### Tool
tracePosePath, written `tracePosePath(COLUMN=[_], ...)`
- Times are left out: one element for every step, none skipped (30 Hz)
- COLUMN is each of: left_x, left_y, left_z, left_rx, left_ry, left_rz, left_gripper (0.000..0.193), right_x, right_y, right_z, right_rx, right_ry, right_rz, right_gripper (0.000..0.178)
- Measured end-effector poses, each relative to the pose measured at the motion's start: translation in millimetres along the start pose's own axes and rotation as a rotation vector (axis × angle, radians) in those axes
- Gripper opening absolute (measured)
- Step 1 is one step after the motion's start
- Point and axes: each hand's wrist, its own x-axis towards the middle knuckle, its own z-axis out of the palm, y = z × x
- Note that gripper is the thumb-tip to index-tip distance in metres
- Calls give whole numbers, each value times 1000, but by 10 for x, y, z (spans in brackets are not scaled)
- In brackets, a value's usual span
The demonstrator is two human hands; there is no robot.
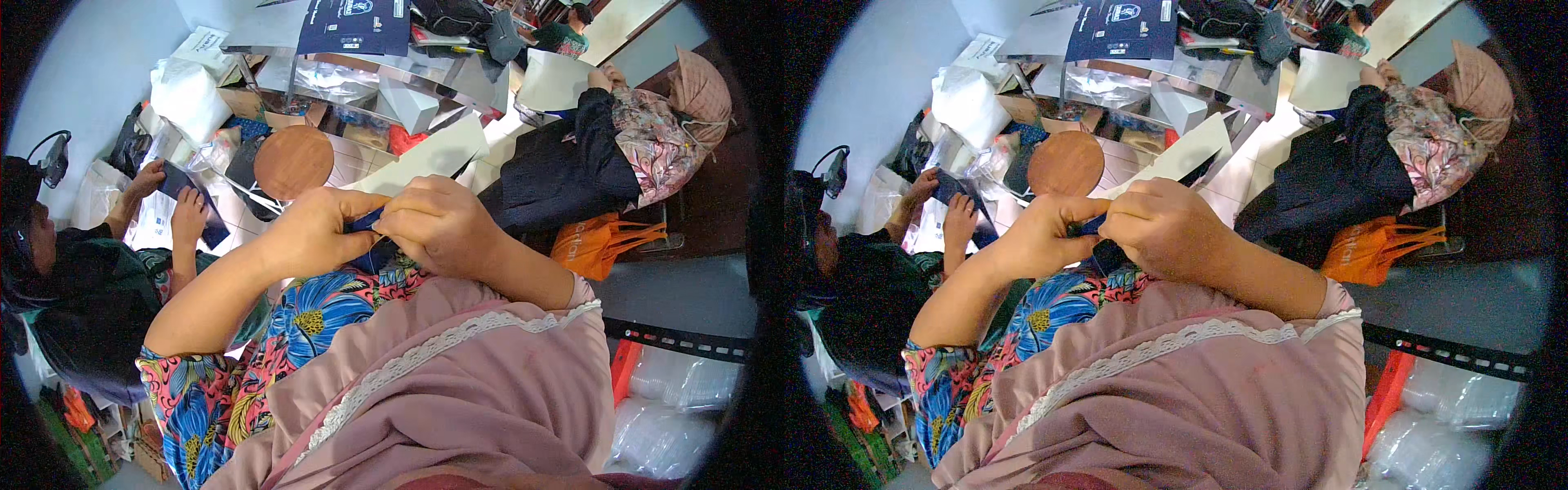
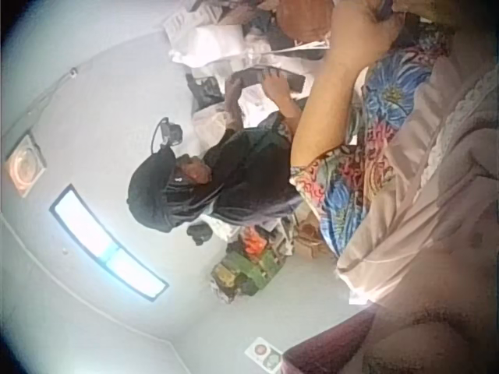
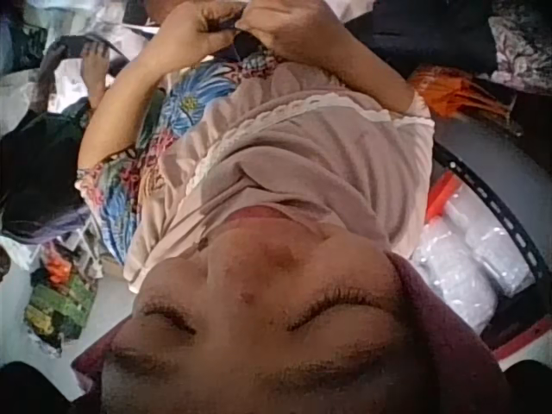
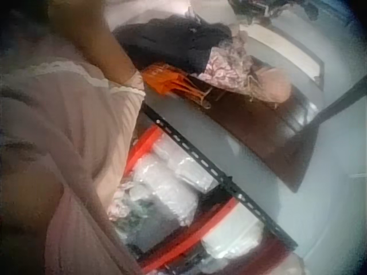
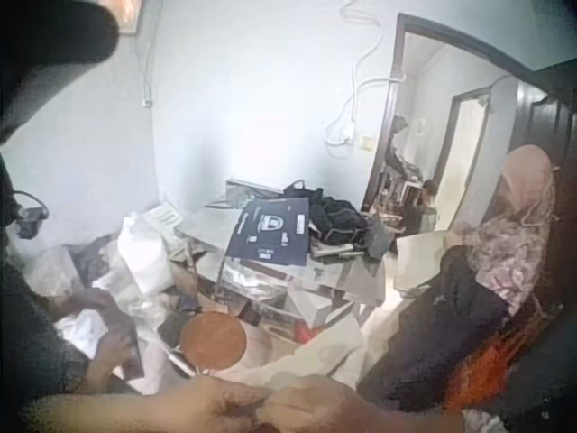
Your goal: The person assembles cardboard boxes by folding their creases and tucking in the flaps by hand.
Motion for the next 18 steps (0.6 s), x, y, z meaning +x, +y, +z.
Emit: tracePosePath(left_x=[3,0,-9,-13,-21,-21,-19,-30,-30,-36,-34,-19,-4,22,39,58,54,64], left_y=[-11,-26,-41,-61,-74,-93,-105,-112,-115,-113,-109,-101,-94,-81,-72,-58,-44,-31], left_z=[5,5,0,-13,-26,-45,-63,-84,-104,-118,-136,-150,-180,-193,-219,-253,-277,-306], left_rx=[1,-3,2,-91,-187,-184,-172,-156,-161,-204,-253,-249,-368,-477,-488,-416,-331,-343], left_ry=[35,50,69,12,-50,-45,-72,-98,-95,-90,-91,-86,-107,-128,-124,-162,-201,-204], left_rz=[60,109,119,91,65,63,63,41,60,32,24,3,-13,-32,-31,-11,19,12], left_gripper=[44,42,42,44,47,47,50,52,52,53,54,54,53,53,53,54,55,55], right_x=[8,15,23,34,41,55,65,77,89,101,116,128,153,167,188,209,227,251], right_y=[-1,-4,-8,-10,-13,-13,-9,-3,11,21,38,58,81,109,130,154,154,172], right_z=[-1,1,3,6,3,4,-4,-19,-37,-51,-66,-78,-80,-89,-90,-83,-63,-55], right_rx=[-3,-28,-54,-55,-33,-11,-9,44,102,98,79,58,62,47,35,35,30,27], right_ry=[9,7,6,8,-14,-37,-38,-70,-107,-105,-105,-112,-104,-124,-117,-144,-119,-93], right_rz=[-11,2,16,15,27,40,37,35,51,35,44,40,57,16,-22,-24,-18,-22], right_gripper=[12,13,13,13,12,12,12,13,14,14,14,13,13,13,13,13,12,12])
